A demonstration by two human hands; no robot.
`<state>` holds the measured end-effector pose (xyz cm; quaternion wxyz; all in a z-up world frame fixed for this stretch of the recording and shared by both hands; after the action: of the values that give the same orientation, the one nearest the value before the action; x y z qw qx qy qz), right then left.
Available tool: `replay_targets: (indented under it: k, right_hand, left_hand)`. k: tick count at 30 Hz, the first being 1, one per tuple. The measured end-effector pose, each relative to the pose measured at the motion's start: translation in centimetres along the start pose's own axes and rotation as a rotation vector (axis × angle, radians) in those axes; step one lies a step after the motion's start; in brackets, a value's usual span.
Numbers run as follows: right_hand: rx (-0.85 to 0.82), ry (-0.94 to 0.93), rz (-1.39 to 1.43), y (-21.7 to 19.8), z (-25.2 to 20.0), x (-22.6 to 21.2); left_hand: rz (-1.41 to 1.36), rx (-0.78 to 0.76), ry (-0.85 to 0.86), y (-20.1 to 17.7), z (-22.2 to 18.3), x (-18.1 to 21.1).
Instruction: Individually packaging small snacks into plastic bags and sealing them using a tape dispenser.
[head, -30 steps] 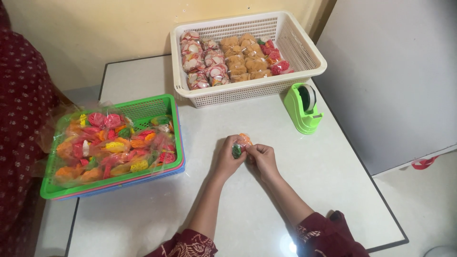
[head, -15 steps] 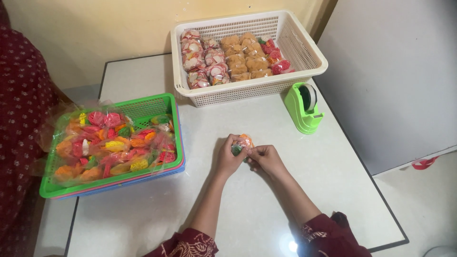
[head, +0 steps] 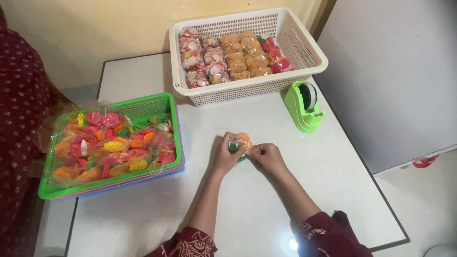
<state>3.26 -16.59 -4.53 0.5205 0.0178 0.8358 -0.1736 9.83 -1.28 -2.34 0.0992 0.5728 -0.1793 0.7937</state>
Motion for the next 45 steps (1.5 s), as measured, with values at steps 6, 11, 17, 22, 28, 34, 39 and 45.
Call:
replay_targets:
  k: [6,11,17,22,28,34,39,45]
  right_hand:
    - [0.016,-0.042,-0.057,-0.3,-1.5,-0.8]
    - [0.05,-0.071,-0.031,-0.9,-0.9,-0.8]
    - [0.094,-0.083,0.056,-1.0,-1.1,-0.6]
    - [0.104,-0.102,0.014,-1.2,-0.6,-0.7]
    - [0.024,0.002,0.028,-0.8,-2.5,-2.3]
    - [0.052,-0.065,-0.026,-1.0,-1.6,-1.3]
    - [0.019,-0.147,-0.149,-0.5,-5.5,-5.7]
    - [0.065,-0.157,-0.247,-0.6,-7.3,-8.0]
  left_hand:
    - [0.046,-0.019,-0.072,0.5,0.0,-0.1]
    - [0.145,-0.03,-0.169,0.4,-0.7,2.7]
    - [0.159,-0.067,-0.216,1.1,-0.8,3.2]
    - [0.208,-0.219,-0.241,0.1,-1.5,5.4]
    - [0.076,-0.187,-0.182,0.3,-1.5,3.9]
    - [0.115,-0.073,-0.117,0.3,-1.1,4.1]
    - [0.392,-0.014,0.252,0.4,-1.5,6.8]
    - [0.534,-0.168,0.262,2.3,-2.2,8.1]
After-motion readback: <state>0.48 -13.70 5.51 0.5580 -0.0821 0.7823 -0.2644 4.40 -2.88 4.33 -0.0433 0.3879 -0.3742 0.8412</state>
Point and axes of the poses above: each hand's wrist, its own z-axis towards the middle knuckle, its own y-axis out of the palm, x = y × z, the point moved 6 cm from there along z, towards the middle knuckle, and after that the axes turned 13 degrees about y, right-handed, at the moved point
